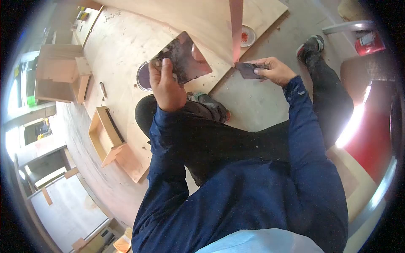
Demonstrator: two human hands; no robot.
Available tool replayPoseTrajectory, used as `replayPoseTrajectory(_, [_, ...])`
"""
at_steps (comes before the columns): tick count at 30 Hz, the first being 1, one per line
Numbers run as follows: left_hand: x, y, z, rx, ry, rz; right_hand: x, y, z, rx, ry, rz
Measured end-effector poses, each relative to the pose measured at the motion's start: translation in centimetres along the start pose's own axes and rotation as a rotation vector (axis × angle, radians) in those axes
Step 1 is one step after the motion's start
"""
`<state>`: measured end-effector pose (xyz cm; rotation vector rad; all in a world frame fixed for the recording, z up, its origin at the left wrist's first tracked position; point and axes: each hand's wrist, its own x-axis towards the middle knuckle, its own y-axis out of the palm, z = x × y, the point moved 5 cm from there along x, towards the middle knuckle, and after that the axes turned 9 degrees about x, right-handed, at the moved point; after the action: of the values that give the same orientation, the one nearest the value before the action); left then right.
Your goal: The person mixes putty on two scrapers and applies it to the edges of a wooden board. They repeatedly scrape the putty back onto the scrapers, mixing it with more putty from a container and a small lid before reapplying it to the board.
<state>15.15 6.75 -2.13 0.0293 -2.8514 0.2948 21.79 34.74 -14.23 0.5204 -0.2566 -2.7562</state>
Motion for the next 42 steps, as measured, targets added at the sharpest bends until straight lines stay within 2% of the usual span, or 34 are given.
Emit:
replayPoseTrajectory(1, [-0.4, 0.6, -1.4, 0.436, 0.357, 0.013, -0.4, 1.4, 1.4, -0.010, -0.006, 0.007])
replayPoseTrajectory(2, [-0.5, 0.9, -1.5, 0.435, 0.360, 0.008, -0.9, 2.9, 4.2, -0.114, -0.261, -0.073])
replayPoseTrajectory(3, [-0.6, 1.2, -1.3, 0.344, 0.282, 0.001, -1.6, 4.2, 6.7, -0.216, -0.515, -0.155])
replayPoseTrajectory(4, [-0.6, 1.3, -1.0, 0.251, 0.204, -0.003, -1.6, 5.3, 8.0, -0.219, -0.516, -0.157])
replayPoseTrajectory(5, [-0.6, 1.5, -1.1, 0.246, 0.207, 0.001, -2.2, 6.3, 10.1, -0.498, -0.694, -0.280])
replayPoseTrajectory(6, [-0.7, 1.7, -0.6, 0.063, 0.084, 0.024, -2.8, 7.3, 11.4, -0.780, -0.862, -0.403])
replayPoseTrajectory(7, [-0.8, 2.0, -0.1, -0.120, -0.040, 0.049, -2.5, 7.6, 11.6, -0.782, -0.860, -0.411])
replayPoseTrajectory(8, [-1.0, 2.1, -0.2, -0.122, -0.037, 0.055, -2.2, 8.0, 11.8, -0.926, -0.905, -0.425])
replayPoseTrajectory(9, [-1.2, 2.1, -0.3, -0.027, -0.002, 0.075, -1.9, 8.6, 11.8, -1.068, -0.948, -0.435])
replayPoseTrajectory(10, [-1.3, 2.2, -0.5, 0.070, 0.033, 0.094, -1.7, 9.1, 11.6, -1.067, -0.949, -0.439])
replayPoseTrajectory(11, [-1.3, 2.1, -0.5, 0.071, 0.035, 0.097, -1.4, 9.7, 11.1, -1.128, -0.902, -0.425])
replayPoseTrajectory(13, [-1.4, 1.9, -1.1, 0.464, 0.216, 0.060, -0.8, 11.2, 9.9, -1.185, -0.844, -0.414])
replayPoseTrajectory(17, [-0.5, 1.5, -0.4, 0.351, 0.294, 0.050, -1.0, 13.3, 8.1, -1.064, -0.855, -0.354])
replayPoseTrajectory(19, [0.4, -0.4, 0.0, 0.055, 0.075, -0.196, 0.7, 12.8, 4.8, -0.683, -0.661, -0.029])
replayPoseTrajectory(20, [1.2, -1.7, 0.3, 0.172, 0.105, -0.229, 2.2, 11.6, 1.9, -0.321, -0.660, 0.045])
replayPoseTrajectory(21, [1.4, -2.8, 0.5, 0.291, 0.135, -0.264, 3.9, 9.4, -2.0, -0.113, -0.484, 0.023])
replayPoseTrajectory(22, [1.0, -2.4, -0.7, 0.362, 0.039, -0.276, 5.3, 6.9, -6.3, 0.091, -0.310, 0.007])
replayPoseTrajectory(23, [0.9, -2.4, -0.6, 0.370, 0.036, -0.261, 6.3, 3.9, -11.3, 0.439, -0.120, -0.131])
replayPoseTrajectory(24, [0.9, -2.3, 0.1, 0.162, -0.015, -0.211, 6.9, 1.3, -17.2, 0.785, 0.077, -0.265])
replayPoseTrajectory(25, [1.1, -2.3, 0.8, -0.045, -0.067, -0.162, 8.0, -1.7, -22.4, 0.361, -0.239, -0.360])
replayPoseTrajectory(26, [1.0, -2.9, 2.3, -0.254, -0.220, -0.151, 8.2, -2.7, -25.5, -0.078, -0.537, -0.440])
replayPoseTrajectory(27, [1.1, -2.9, 2.3, -0.242, -0.225, -0.141, 7.8, -1.9, -23.9, -0.064, -0.533, -0.447])
replayPoseTrajectory(29, [1.6, -2.8, 1.8, 0.035, -0.099, -0.124, 6.6, -0.3, -22.4, 0.993, 0.126, -0.678])
replayPoseTrajectory(30, [1.4, -3.0, 1.9, 0.048, -0.108, -0.118, 8.2, -0.5, -25.1, 1.005, 0.139, -0.677])
replayPoseTrajectory(32, [1.4, -3.0, 3.0, -0.072, -0.239, -0.152, 12.9, -2.7, -31.3, 0.336, 0.062, -0.703])
replayPoseTrajectory(33, [1.3, -2.8, 3.1, -0.058, -0.249, -0.146, 12.2, -1.9, -29.5, 0.350, 0.075, -0.702])
replayPoseTrajectory(35, [1.3, -2.2, 3.3, -0.045, -0.220, -0.139, 10.1, -0.7, -22.7, 0.452, 0.224, -0.861])
replayPoseTrajectory(39, [1.6, -0.6, 2.9, -0.104, -0.247, -0.080, 12.5, -1.3, -23.3, 0.279, 0.178, -0.924])
replayPoseTrajectory(41, [1.6, -0.3, 2.7, -0.061, -0.285, -0.088, 12.6, -1.2, -21.7, 0.012, 0.109, -0.988])
replayPoseTrajectory(42, [1.6, 0.0, 2.6, -0.055, -0.287, -0.085, 12.8, -1.1, -21.4, 0.017, 0.112, -0.987])
